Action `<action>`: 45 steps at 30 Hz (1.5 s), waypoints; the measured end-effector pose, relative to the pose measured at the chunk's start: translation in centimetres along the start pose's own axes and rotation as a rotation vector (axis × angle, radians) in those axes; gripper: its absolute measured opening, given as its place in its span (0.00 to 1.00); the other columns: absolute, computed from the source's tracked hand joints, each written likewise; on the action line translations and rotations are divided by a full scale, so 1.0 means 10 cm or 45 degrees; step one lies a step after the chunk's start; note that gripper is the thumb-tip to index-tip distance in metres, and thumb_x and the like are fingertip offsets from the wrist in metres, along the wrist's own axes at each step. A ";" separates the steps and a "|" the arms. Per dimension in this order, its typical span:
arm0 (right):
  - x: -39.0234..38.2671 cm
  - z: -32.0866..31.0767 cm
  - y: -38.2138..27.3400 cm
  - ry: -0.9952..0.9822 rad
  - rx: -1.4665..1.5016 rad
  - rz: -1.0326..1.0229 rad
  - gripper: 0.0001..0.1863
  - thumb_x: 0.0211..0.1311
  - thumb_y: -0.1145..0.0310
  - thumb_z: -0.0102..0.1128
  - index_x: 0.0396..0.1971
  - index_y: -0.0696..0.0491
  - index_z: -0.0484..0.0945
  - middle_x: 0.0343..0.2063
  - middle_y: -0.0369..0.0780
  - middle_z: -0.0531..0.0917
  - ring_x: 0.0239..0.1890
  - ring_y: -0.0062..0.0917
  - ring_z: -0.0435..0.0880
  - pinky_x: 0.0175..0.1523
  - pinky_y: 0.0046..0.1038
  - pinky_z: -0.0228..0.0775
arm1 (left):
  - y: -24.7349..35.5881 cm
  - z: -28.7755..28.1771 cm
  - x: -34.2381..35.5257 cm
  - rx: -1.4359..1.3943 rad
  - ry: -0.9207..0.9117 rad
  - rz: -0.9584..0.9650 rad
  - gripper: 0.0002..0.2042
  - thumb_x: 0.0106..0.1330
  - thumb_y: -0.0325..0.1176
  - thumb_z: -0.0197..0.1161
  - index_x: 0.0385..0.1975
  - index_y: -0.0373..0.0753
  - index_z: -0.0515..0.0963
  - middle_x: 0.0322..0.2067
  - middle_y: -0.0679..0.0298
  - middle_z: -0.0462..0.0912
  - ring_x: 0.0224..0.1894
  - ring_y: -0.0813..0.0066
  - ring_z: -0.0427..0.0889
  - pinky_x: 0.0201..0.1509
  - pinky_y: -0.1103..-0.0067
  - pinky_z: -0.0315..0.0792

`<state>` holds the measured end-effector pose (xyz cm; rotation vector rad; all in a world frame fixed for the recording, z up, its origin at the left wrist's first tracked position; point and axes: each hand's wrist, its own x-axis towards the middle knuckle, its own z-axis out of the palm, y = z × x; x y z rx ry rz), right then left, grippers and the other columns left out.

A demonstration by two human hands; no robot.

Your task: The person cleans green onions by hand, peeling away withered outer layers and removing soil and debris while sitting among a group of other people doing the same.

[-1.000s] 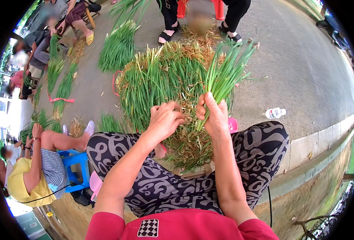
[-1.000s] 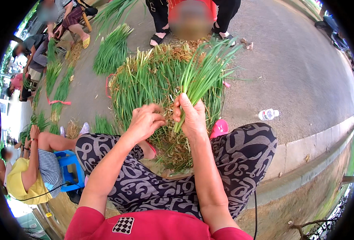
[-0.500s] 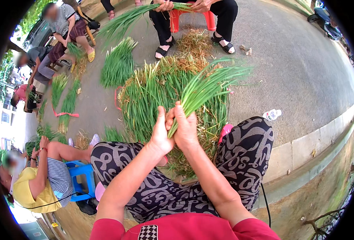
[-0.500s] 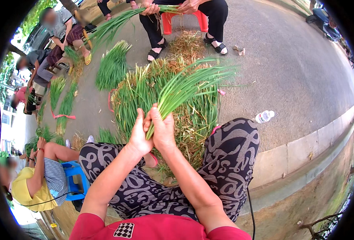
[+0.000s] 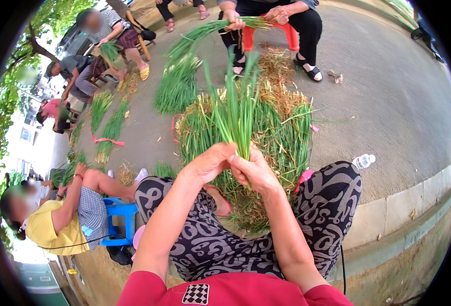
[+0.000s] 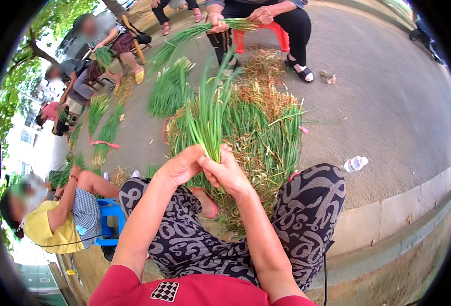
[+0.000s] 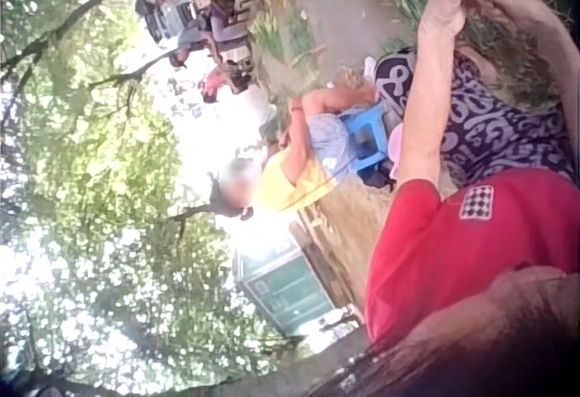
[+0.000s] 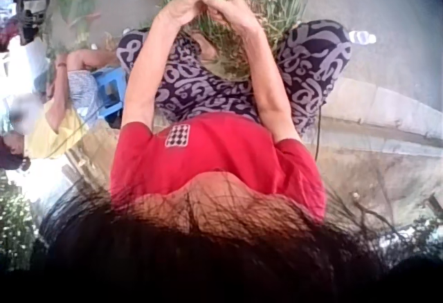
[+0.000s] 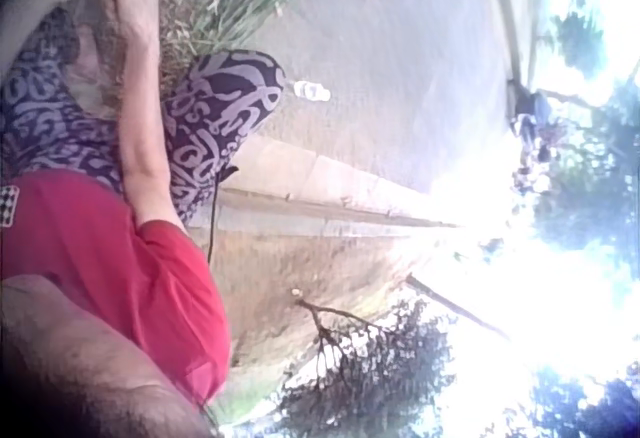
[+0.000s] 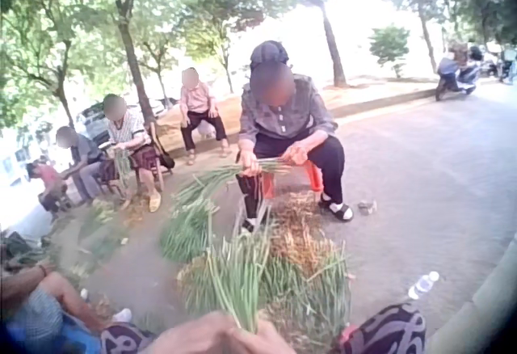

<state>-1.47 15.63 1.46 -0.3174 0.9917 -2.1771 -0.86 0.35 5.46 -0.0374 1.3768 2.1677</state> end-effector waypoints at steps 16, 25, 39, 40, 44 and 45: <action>0.04 -0.06 0.00 0.023 -0.054 -0.178 0.16 0.65 0.56 0.53 0.33 0.54 0.78 0.24 0.33 0.81 0.23 0.13 0.75 0.30 0.15 0.67 | 0.35 0.01 -0.22 -0.021 0.169 0.285 0.21 0.63 0.41 0.54 0.50 0.31 0.74 0.63 0.55 0.62 0.64 0.61 0.62 0.67 0.63 0.56; -0.05 0.06 -0.24 0.286 -0.281 -0.422 0.11 0.65 0.65 0.54 0.30 0.58 0.77 0.24 0.33 0.80 0.23 0.12 0.74 0.28 0.15 0.64 | 0.34 0.24 -0.39 0.051 0.456 -0.062 0.20 0.61 0.30 0.57 0.52 0.30 0.71 0.45 0.54 0.78 0.33 0.73 0.79 0.29 0.81 0.76; 0.02 -0.13 -0.12 0.339 -0.388 -0.459 0.10 0.60 0.70 0.58 0.38 0.59 0.76 0.31 0.36 0.79 0.31 0.15 0.75 0.34 0.18 0.68 | 0.29 0.17 -0.52 -0.674 0.310 -0.238 0.19 0.62 0.29 0.52 0.53 0.27 0.67 0.54 0.53 0.69 0.18 0.89 0.62 0.18 0.91 0.63; 0.04 -0.07 -0.09 0.280 -0.433 -0.509 0.12 0.58 0.69 0.61 0.39 0.60 0.76 0.31 0.36 0.78 0.30 0.17 0.75 0.36 0.18 0.68 | 0.26 0.15 -0.53 -0.658 0.317 -0.226 0.19 0.63 0.29 0.52 0.53 0.27 0.67 0.50 0.55 0.70 0.18 0.89 0.63 0.18 0.91 0.63; -0.01 0.10 -0.09 0.356 -0.973 -0.607 0.09 0.54 0.70 0.64 0.32 0.58 0.76 0.28 0.40 0.75 0.29 0.27 0.78 0.34 0.28 0.70 | 0.15 0.08 -0.54 -0.591 0.337 -0.186 0.17 0.63 0.28 0.52 0.51 0.28 0.68 0.36 0.63 0.71 0.19 0.87 0.63 0.18 0.91 0.63; 0.00 0.11 -0.07 0.389 -1.024 -0.631 0.08 0.53 0.71 0.63 0.32 0.58 0.76 0.28 0.41 0.75 0.28 0.29 0.78 0.33 0.29 0.70 | 0.14 0.08 -0.53 -0.570 0.339 -0.177 0.17 0.63 0.28 0.52 0.50 0.28 0.68 0.34 0.65 0.70 0.19 0.87 0.64 0.18 0.91 0.63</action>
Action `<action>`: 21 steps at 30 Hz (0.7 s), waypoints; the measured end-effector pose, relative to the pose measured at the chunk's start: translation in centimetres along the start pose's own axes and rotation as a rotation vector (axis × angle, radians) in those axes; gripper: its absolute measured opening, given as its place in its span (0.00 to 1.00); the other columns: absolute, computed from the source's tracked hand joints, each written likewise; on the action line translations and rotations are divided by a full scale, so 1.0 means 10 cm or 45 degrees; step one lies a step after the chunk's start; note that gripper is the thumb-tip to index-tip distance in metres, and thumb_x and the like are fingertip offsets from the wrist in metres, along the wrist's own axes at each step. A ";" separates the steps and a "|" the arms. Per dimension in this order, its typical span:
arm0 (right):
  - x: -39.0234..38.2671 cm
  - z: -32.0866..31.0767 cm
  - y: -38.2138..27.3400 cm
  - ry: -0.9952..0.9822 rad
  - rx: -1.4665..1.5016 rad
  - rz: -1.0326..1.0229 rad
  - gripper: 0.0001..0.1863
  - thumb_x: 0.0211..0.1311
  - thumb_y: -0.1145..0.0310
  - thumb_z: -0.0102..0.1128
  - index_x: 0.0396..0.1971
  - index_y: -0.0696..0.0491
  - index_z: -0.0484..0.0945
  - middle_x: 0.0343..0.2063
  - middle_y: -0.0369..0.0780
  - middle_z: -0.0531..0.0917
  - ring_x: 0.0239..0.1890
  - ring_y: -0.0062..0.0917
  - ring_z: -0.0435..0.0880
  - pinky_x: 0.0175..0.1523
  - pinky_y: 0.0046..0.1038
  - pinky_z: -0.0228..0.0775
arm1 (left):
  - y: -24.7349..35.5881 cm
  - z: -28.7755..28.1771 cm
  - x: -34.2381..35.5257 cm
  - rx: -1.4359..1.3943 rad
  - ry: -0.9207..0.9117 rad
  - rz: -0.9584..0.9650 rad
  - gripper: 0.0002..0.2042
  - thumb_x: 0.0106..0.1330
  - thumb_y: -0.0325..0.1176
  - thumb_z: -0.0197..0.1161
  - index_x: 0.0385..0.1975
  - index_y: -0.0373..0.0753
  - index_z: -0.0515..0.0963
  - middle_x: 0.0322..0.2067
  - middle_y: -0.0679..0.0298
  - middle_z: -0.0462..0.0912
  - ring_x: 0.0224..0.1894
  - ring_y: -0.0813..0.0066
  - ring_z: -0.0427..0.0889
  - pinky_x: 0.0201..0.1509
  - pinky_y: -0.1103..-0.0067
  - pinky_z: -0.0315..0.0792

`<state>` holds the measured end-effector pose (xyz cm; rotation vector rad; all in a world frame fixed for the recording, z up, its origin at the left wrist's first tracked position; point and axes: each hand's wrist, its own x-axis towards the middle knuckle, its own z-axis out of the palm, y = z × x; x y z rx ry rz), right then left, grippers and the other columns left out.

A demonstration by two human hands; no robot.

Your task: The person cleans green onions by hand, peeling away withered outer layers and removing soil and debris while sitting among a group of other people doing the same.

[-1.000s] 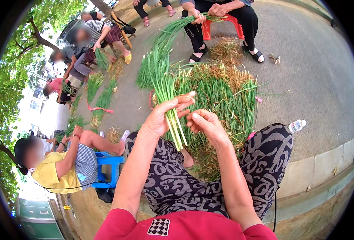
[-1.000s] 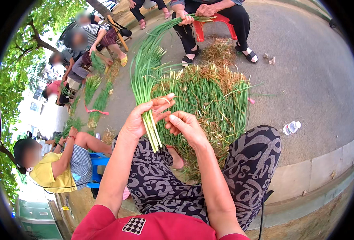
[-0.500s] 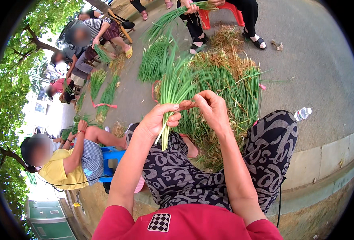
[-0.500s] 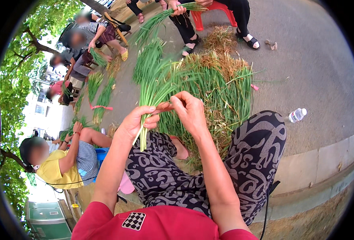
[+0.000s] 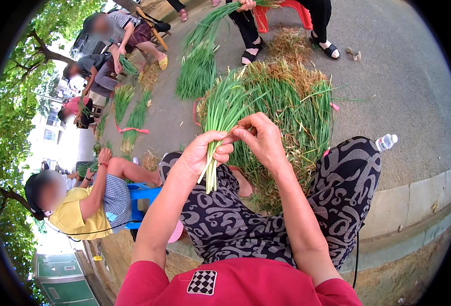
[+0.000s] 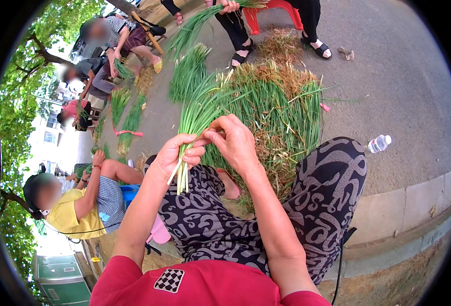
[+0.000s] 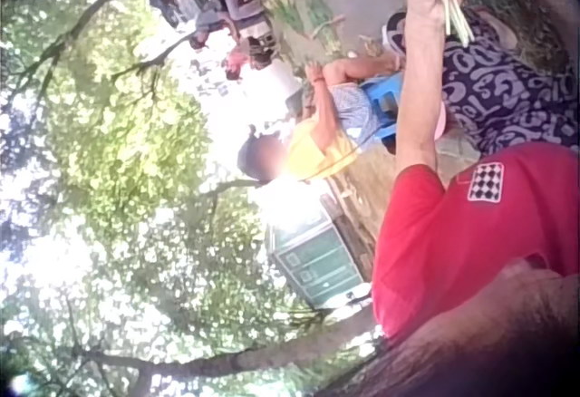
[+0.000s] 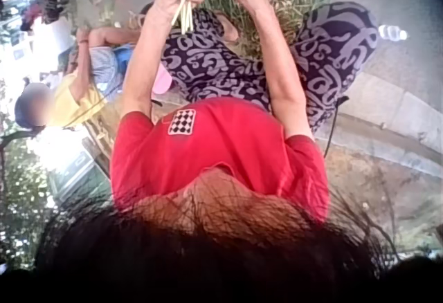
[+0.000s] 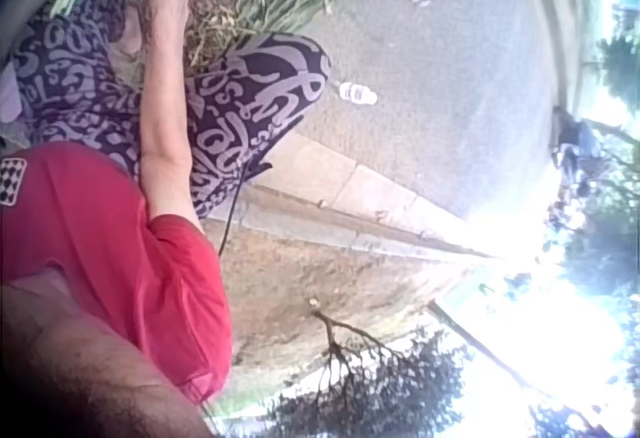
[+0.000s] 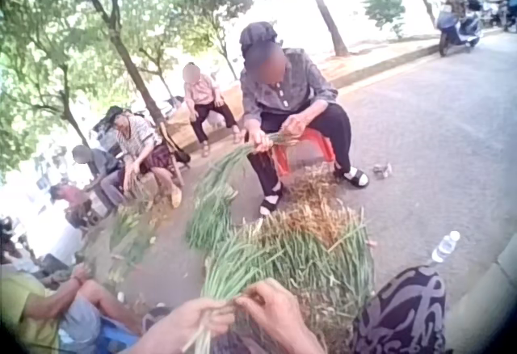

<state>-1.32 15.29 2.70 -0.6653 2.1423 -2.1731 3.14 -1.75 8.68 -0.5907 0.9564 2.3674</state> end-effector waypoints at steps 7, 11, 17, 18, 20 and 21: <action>0.02 0.07 0.12 0.261 0.052 -0.177 0.05 0.56 0.74 0.59 0.31 0.58 0.75 0.25 0.39 0.75 0.25 0.26 0.77 0.31 0.27 0.69 | 0.02 0.08 -0.02 -0.021 0.007 -0.009 0.17 0.63 0.28 0.52 0.51 0.28 0.68 0.50 0.54 0.70 0.19 0.88 0.64 0.18 0.91 0.64; 0.06 -0.08 0.19 0.343 0.423 0.194 0.07 0.63 0.69 0.55 0.32 0.58 0.75 0.22 0.33 0.76 0.24 0.14 0.72 0.31 0.19 0.66 | 0.04 0.07 -0.10 -0.080 -0.069 -0.022 0.18 0.63 0.29 0.51 0.51 0.27 0.68 0.59 0.48 0.64 0.20 0.88 0.65 0.19 0.91 0.65; 0.06 -0.31 0.33 -0.009 0.436 0.528 0.10 0.60 0.70 0.54 0.37 0.60 0.75 0.29 0.36 0.79 0.22 0.14 0.72 0.27 0.20 0.67 | 0.09 0.13 -0.23 -0.188 -0.213 0.087 0.17 0.64 0.30 0.50 0.51 0.28 0.69 0.66 0.46 0.50 0.18 0.87 0.64 0.20 0.88 0.69; 0.05 -0.28 0.29 -0.059 0.518 0.488 0.12 0.60 0.70 0.55 0.41 0.60 0.74 0.34 0.37 0.79 0.22 0.14 0.71 0.28 0.19 0.66 | 0.10 0.15 -0.24 -0.197 -0.216 0.091 0.18 0.64 0.30 0.51 0.51 0.28 0.69 0.66 0.46 0.50 0.18 0.87 0.65 0.20 0.88 0.69; 0.00 -0.19 0.20 -0.158 0.683 0.406 0.18 0.59 0.71 0.56 0.49 0.60 0.71 0.43 0.39 0.78 0.21 0.13 0.70 0.29 0.17 0.66 | 0.09 0.16 -0.26 -0.215 -0.221 0.099 0.18 0.64 0.30 0.51 0.52 0.28 0.69 0.66 0.46 0.49 0.18 0.87 0.65 0.21 0.88 0.70; 0.01 -0.20 0.19 -0.316 0.732 0.438 0.29 0.56 0.75 0.57 0.60 0.59 0.61 0.54 0.42 0.71 0.22 0.14 0.72 0.28 0.16 0.67 | 0.09 0.13 -0.26 -0.221 -0.244 0.097 0.19 0.64 0.30 0.51 0.54 0.29 0.68 0.67 0.46 0.48 0.19 0.86 0.66 0.22 0.88 0.70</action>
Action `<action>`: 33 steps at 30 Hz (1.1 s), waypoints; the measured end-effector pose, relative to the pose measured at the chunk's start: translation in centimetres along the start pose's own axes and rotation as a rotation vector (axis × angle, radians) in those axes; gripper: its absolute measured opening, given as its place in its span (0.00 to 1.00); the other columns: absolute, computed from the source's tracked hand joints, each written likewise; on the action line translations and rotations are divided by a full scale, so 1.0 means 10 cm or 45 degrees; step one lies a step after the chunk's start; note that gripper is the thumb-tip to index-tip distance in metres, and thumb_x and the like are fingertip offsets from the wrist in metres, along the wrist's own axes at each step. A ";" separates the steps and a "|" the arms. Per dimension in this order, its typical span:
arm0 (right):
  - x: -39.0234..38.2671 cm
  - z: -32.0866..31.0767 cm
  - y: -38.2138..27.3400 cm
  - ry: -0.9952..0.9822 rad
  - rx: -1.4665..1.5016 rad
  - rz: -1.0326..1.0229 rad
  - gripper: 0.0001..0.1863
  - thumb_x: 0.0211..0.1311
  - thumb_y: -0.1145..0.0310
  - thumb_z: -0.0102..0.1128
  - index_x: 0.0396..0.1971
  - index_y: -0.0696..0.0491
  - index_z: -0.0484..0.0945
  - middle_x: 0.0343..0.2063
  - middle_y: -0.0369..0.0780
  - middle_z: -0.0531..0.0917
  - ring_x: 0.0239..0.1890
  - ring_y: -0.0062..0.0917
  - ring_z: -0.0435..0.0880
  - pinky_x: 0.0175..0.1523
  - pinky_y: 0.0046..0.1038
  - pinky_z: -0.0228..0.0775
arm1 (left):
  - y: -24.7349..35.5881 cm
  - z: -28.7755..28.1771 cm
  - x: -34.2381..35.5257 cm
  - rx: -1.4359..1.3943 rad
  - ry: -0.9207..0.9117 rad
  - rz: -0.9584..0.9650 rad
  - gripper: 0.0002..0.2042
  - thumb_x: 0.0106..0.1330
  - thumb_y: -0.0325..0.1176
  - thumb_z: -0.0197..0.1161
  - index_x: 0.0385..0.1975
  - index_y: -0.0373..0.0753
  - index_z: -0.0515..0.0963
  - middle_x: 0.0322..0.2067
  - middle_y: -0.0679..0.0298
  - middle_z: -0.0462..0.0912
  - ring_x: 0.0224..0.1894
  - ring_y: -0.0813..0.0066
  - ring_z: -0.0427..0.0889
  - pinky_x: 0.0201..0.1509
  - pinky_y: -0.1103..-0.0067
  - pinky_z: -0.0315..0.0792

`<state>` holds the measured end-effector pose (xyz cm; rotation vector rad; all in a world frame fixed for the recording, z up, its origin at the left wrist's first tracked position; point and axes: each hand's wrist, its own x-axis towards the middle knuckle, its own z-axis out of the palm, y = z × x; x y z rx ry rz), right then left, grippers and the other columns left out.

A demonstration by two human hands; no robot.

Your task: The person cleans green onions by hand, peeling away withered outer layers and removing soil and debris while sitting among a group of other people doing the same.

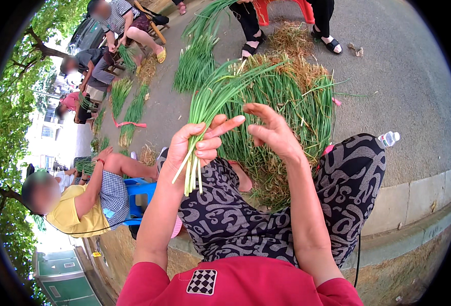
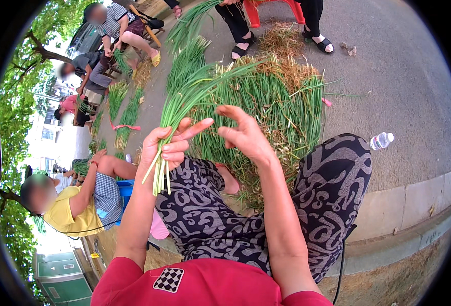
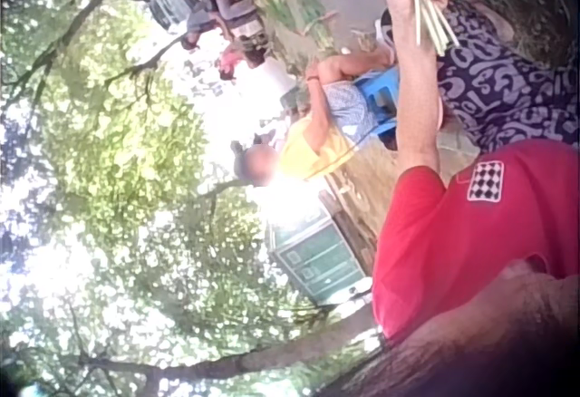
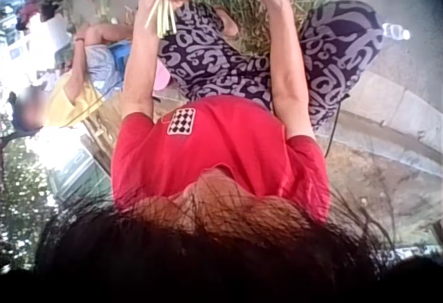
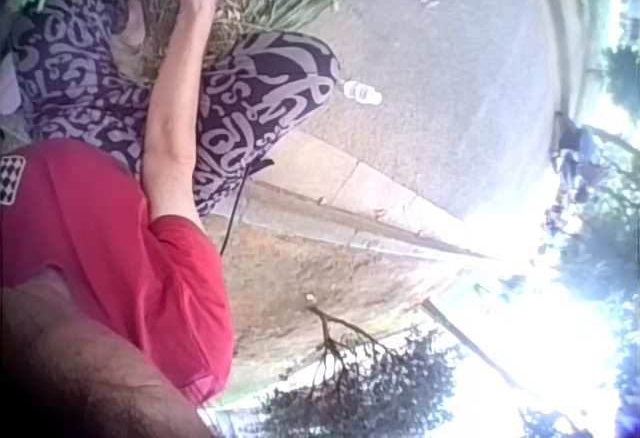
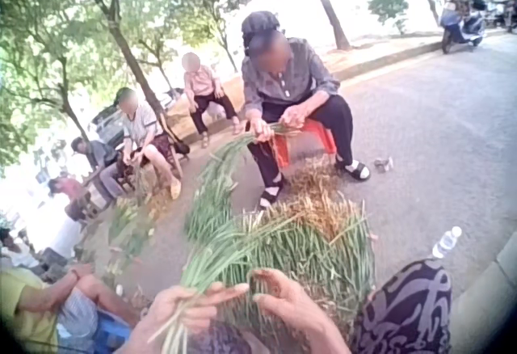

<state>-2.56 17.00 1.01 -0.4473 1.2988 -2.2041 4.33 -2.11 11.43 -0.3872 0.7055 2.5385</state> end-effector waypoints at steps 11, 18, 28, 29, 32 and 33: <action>0.07 0.29 0.35 -0.204 -0.070 -0.130 0.10 0.63 0.68 0.57 0.41 0.57 0.76 0.31 0.33 0.79 0.36 0.16 0.76 0.44 0.22 0.69 | -0.10 -0.14 0.03 -0.125 -0.193 -0.070 0.22 0.65 0.32 0.49 0.58 0.28 0.64 0.66 0.45 0.49 0.22 0.82 0.71 0.25 0.85 0.72; 0.12 0.11 0.38 0.149 -0.116 -0.133 0.11 0.65 0.63 0.53 0.30 0.56 0.77 0.21 0.27 0.72 0.24 0.11 0.66 0.30 0.16 0.59 | -0.20 -0.23 0.02 -0.188 -0.245 -0.082 0.21 0.65 0.33 0.48 0.54 0.25 0.66 0.64 0.43 0.53 0.24 0.81 0.73 0.25 0.85 0.73; 0.15 0.03 0.43 0.427 -0.055 -0.196 0.11 0.65 0.65 0.52 0.33 0.57 0.78 0.18 0.27 0.70 0.20 0.10 0.64 0.25 0.17 0.56 | -0.33 -0.12 0.01 0.428 0.113 -0.176 0.14 0.64 0.32 0.56 0.45 0.29 0.71 0.48 0.49 0.73 0.18 0.85 0.68 0.18 0.86 0.67; 0.15 -0.01 0.44 0.441 -0.080 -0.208 0.11 0.65 0.65 0.52 0.33 0.57 0.78 0.17 0.28 0.70 0.20 0.10 0.64 0.24 0.17 0.56 | -0.35 -0.09 0.01 0.656 0.257 -0.133 0.14 0.63 0.31 0.57 0.44 0.30 0.71 0.44 0.51 0.75 0.18 0.84 0.68 0.18 0.86 0.66; 0.17 0.02 0.43 0.448 -0.093 -0.248 0.11 0.66 0.65 0.51 0.32 0.57 0.77 0.17 0.28 0.70 0.20 0.11 0.63 0.24 0.17 0.56 | -0.39 -0.12 0.04 0.877 0.445 -0.091 0.13 0.60 0.28 0.61 0.42 0.33 0.70 0.28 0.67 0.72 0.19 0.85 0.68 0.18 0.87 0.63; 0.16 0.04 0.41 0.451 -0.121 -0.267 0.11 0.66 0.65 0.51 0.32 0.57 0.77 0.17 0.28 0.70 0.20 0.11 0.63 0.24 0.18 0.57 | -0.40 -0.14 0.04 0.940 0.490 -0.068 0.13 0.59 0.28 0.61 0.42 0.34 0.69 0.26 0.68 0.71 0.19 0.85 0.68 0.18 0.87 0.63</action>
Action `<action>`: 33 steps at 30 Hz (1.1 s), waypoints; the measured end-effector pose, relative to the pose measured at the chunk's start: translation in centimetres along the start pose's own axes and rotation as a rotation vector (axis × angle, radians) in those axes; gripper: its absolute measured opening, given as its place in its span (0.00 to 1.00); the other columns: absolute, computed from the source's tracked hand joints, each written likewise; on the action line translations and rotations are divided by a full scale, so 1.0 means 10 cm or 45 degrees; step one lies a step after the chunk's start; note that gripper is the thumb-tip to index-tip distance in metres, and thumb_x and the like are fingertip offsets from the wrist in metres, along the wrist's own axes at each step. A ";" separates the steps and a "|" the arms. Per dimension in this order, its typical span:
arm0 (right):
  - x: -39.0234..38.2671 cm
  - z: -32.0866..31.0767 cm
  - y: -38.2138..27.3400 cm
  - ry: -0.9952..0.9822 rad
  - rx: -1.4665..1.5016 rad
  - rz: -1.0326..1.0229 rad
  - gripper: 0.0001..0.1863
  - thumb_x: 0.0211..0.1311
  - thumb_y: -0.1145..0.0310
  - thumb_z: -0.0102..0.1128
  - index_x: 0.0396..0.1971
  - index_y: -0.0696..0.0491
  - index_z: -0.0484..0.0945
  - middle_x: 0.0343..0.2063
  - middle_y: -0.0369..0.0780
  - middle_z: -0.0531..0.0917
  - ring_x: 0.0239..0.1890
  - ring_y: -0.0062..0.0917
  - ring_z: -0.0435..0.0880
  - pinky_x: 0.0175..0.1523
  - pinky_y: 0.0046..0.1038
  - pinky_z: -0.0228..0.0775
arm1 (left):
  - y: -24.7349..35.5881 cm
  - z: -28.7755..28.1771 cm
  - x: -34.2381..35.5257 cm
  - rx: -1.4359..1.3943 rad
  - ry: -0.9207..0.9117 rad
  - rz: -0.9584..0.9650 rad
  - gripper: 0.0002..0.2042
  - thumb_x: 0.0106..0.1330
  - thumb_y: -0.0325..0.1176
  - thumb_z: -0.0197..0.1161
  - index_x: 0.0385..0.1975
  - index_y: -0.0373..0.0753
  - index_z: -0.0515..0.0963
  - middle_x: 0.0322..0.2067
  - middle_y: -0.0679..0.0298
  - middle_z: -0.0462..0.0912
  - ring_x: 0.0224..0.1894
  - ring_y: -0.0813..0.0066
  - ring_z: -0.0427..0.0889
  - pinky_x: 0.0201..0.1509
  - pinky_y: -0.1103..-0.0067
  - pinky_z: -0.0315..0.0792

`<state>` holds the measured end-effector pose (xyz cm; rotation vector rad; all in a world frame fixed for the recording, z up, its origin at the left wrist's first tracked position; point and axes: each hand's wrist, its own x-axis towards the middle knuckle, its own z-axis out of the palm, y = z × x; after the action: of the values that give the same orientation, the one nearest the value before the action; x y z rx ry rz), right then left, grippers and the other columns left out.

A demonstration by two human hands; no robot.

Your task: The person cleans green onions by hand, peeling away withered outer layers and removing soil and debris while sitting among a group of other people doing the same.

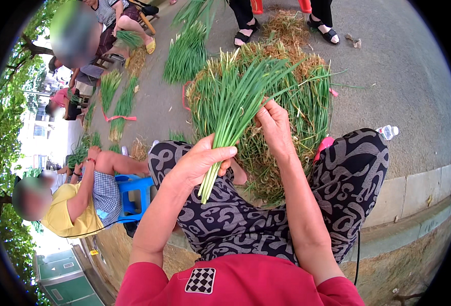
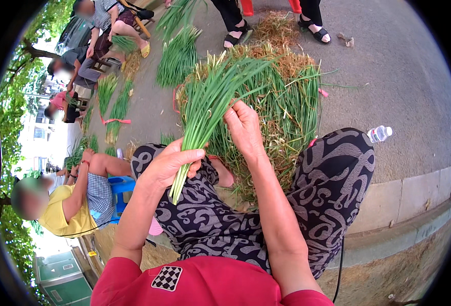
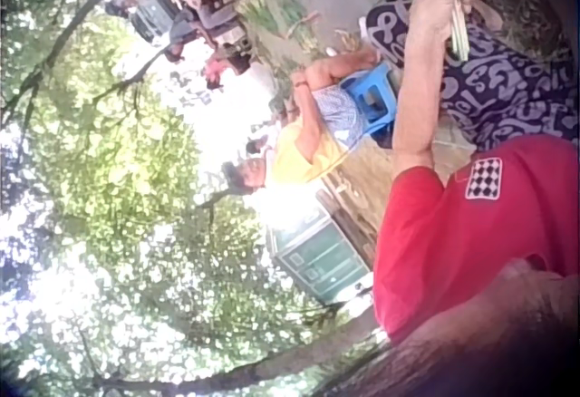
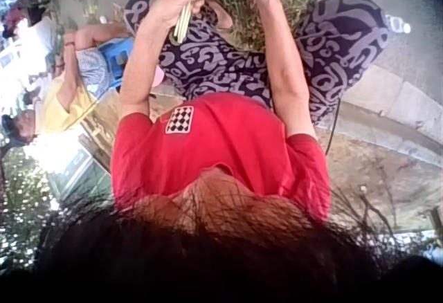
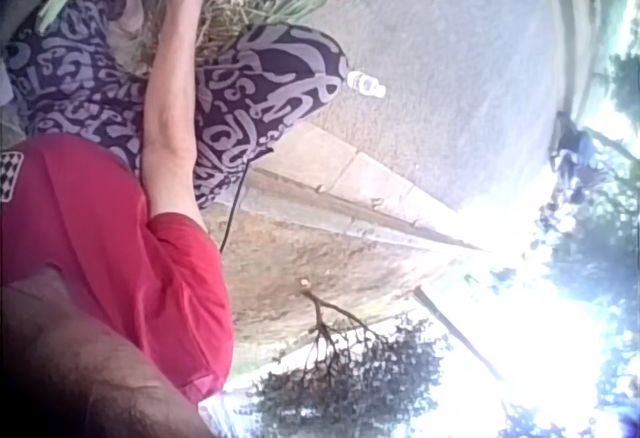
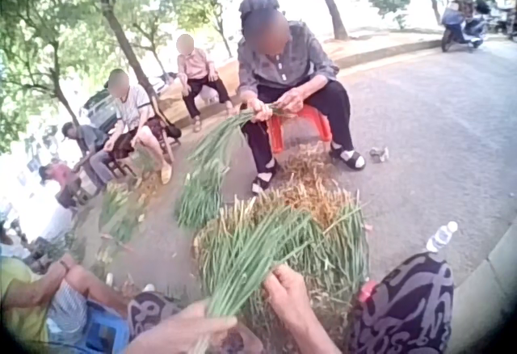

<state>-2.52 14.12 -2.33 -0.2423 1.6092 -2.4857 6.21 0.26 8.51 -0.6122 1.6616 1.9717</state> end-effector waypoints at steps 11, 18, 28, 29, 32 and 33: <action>0.01 -0.09 0.02 0.172 -0.168 0.127 0.11 0.64 0.64 0.53 0.28 0.56 0.78 0.14 0.29 0.68 0.18 0.11 0.62 0.23 0.18 0.54 | -0.10 -0.27 -0.03 -0.577 -0.214 0.123 0.20 0.67 0.30 0.53 0.58 0.33 0.62 0.20 0.73 0.63 0.14 0.91 0.59 0.14 0.91 0.56; 0.09 -0.31 0.15 0.205 0.659 0.339 0.09 0.64 0.68 0.52 0.36 0.58 0.76 0.17 0.30 0.71 0.17 0.13 0.66 0.25 0.18 0.62 | -0.07 -0.53 -0.16 -0.949 -0.433 0.111 0.22 0.70 0.32 0.49 0.60 0.30 0.59 0.21 0.69 0.64 0.14 0.89 0.60 0.13 0.91 0.58; -0.17 -0.30 0.53 -0.534 -1.392 0.564 0.19 0.49 0.65 0.65 0.42 0.55 0.79 0.35 0.46 0.83 0.38 0.38 0.82 0.46 0.34 0.72 | -0.03 -0.66 -0.23 -0.893 -0.619 0.161 0.22 0.69 0.37 0.52 0.60 0.36 0.60 0.23 0.69 0.66 0.15 0.90 0.60 0.14 0.91 0.57; -0.14 -0.27 0.47 -0.501 -1.307 0.484 0.15 0.50 0.65 0.65 0.38 0.56 0.81 0.35 0.45 0.83 0.38 0.36 0.82 0.45 0.33 0.72 | -0.04 -0.65 -0.24 -0.839 -0.601 0.182 0.23 0.69 0.38 0.53 0.61 0.38 0.60 0.24 0.69 0.66 0.15 0.91 0.60 0.15 0.91 0.57; -0.12 -0.28 0.47 -0.517 -1.107 0.145 0.14 0.55 0.66 0.61 0.41 0.53 0.80 0.34 0.44 0.83 0.35 0.31 0.83 0.40 0.29 0.73 | 0.00 -0.59 -0.21 -0.703 -0.573 0.209 0.25 0.68 0.40 0.54 0.62 0.41 0.60 0.25 0.70 0.67 0.15 0.92 0.60 0.15 0.92 0.57; -0.09 -0.26 0.41 -0.572 -0.747 0.296 0.13 0.58 0.66 0.59 0.42 0.53 0.79 0.35 0.43 0.83 0.34 0.30 0.83 0.39 0.29 0.73 | 0.02 -0.60 -0.18 -0.690 -0.571 0.195 0.25 0.68 0.41 0.55 0.62 0.42 0.59 0.26 0.70 0.67 0.15 0.92 0.60 0.15 0.92 0.57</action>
<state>-2.00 14.98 -7.20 -0.5961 1.9653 -1.5913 7.66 -5.86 8.76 -0.1918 0.9306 2.4645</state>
